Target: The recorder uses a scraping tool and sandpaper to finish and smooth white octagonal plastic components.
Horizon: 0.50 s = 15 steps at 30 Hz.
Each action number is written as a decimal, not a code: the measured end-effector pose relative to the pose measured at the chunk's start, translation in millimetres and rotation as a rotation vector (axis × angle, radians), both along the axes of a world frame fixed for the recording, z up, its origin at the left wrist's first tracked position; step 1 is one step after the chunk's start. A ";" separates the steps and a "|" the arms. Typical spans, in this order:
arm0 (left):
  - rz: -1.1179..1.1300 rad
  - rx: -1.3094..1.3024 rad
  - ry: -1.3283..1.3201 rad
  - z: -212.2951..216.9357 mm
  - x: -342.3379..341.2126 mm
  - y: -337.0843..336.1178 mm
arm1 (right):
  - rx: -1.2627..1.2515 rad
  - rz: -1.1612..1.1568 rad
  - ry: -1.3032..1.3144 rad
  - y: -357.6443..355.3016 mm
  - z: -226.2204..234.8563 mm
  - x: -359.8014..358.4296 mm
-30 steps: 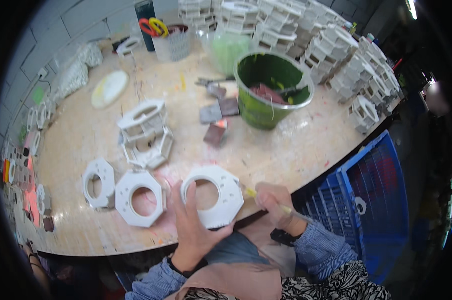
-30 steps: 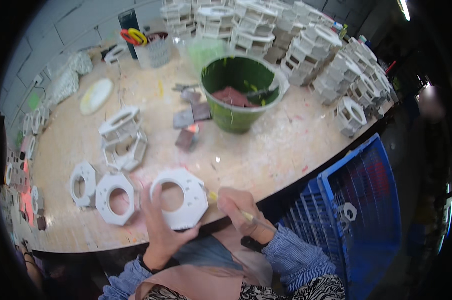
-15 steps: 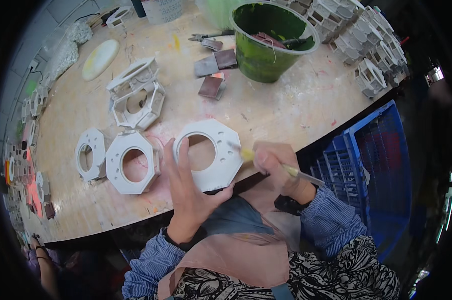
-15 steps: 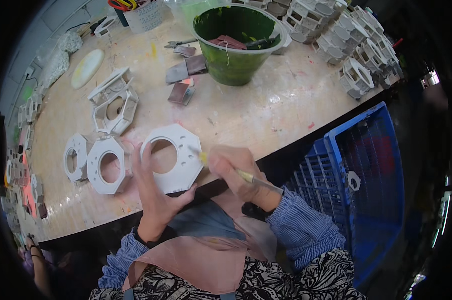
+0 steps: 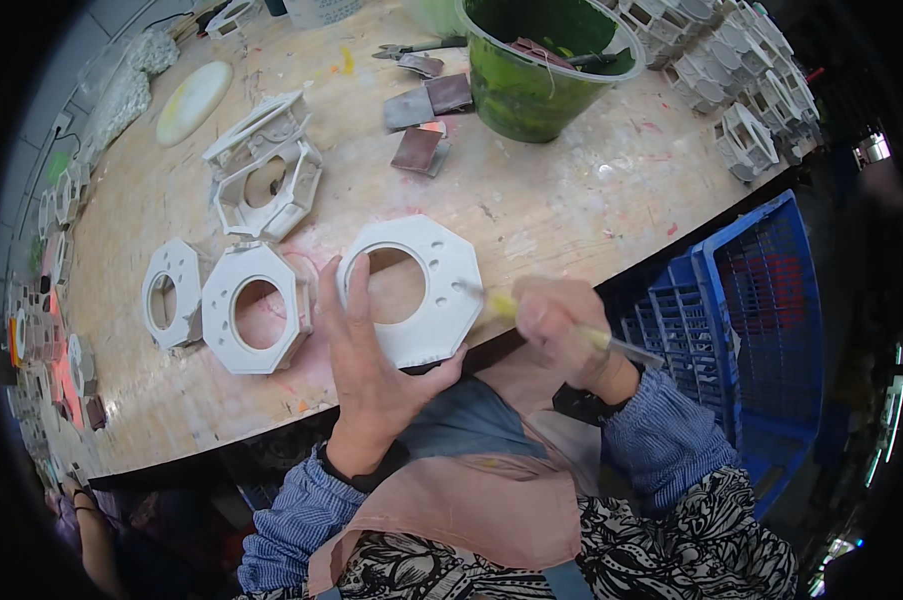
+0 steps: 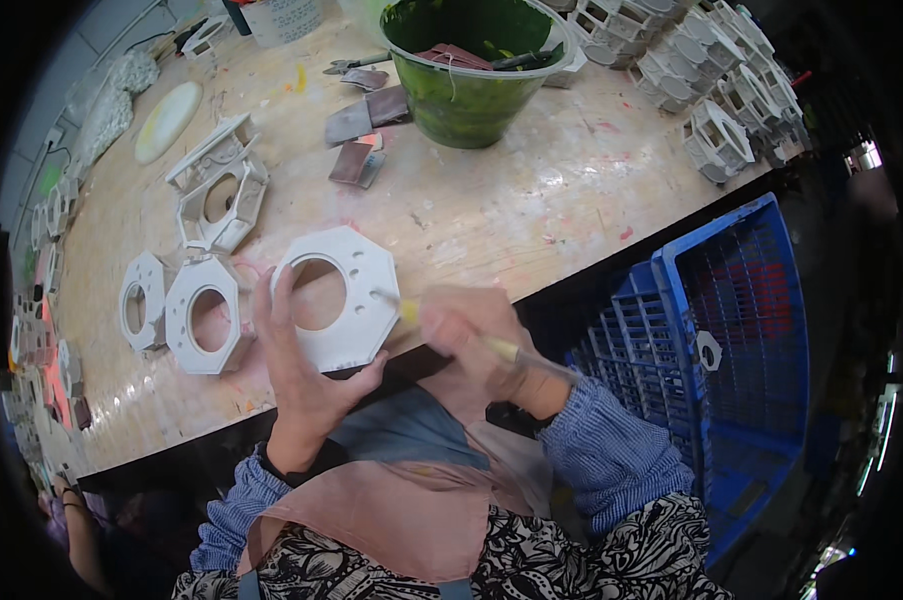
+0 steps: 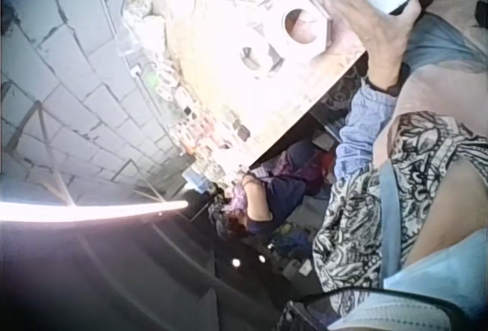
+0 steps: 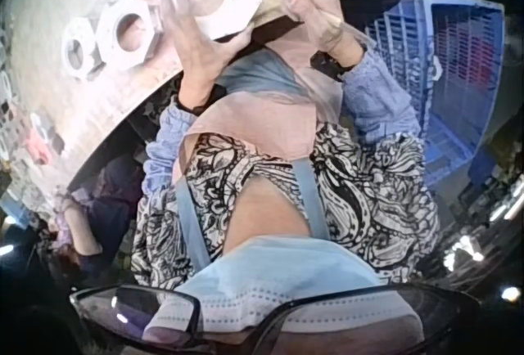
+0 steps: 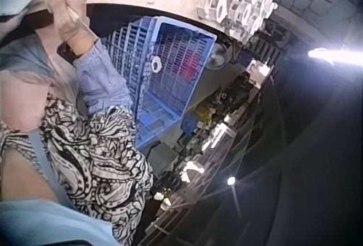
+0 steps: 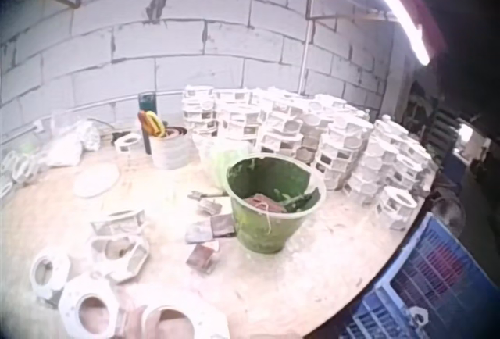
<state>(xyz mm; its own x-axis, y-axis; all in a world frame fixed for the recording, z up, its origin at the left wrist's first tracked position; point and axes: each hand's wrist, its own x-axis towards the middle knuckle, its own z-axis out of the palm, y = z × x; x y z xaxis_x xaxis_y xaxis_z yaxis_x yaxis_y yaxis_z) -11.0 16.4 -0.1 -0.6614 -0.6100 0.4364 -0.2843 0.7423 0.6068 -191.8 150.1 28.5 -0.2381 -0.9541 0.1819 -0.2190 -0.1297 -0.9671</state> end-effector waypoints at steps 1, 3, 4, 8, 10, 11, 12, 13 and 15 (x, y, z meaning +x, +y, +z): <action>0.000 0.003 -0.003 0.6 0.2 0.5 | 0.031 -0.066 -0.048 -1.3 -4.0 -5.2; -0.006 0.005 0.001 2.7 0.0 -0.3 | 0.012 -0.127 -0.049 -2.1 -10.5 -5.2; -0.013 0.005 0.005 3.1 -0.4 -0.7 | 0.016 -0.124 -0.049 -1.8 -7.6 -4.5; -0.016 0.000 0.002 4.5 -1.3 -1.0 | 0.001 -0.087 -0.071 -5.3 -0.4 -2.8; -0.008 0.003 0.000 4.1 -0.4 -0.9 | -0.005 -0.114 -0.150 -6.2 -2.2 -2.5; -0.006 0.005 -0.001 4.1 -0.2 -0.8 | 0.016 -0.110 -0.166 -5.3 -1.1 -2.4; -0.015 0.004 -0.009 4.6 0.0 -1.0 | 0.037 -0.107 -0.182 -4.7 -0.8 -2.5; -0.024 0.003 -0.018 4.9 0.1 -1.2 | 0.038 -0.105 -0.184 -3.4 -3.7 -5.1; -0.021 0.018 -0.010 5.9 -1.7 -0.6 | -0.082 -0.088 -0.182 -0.8 -10.5 -12.6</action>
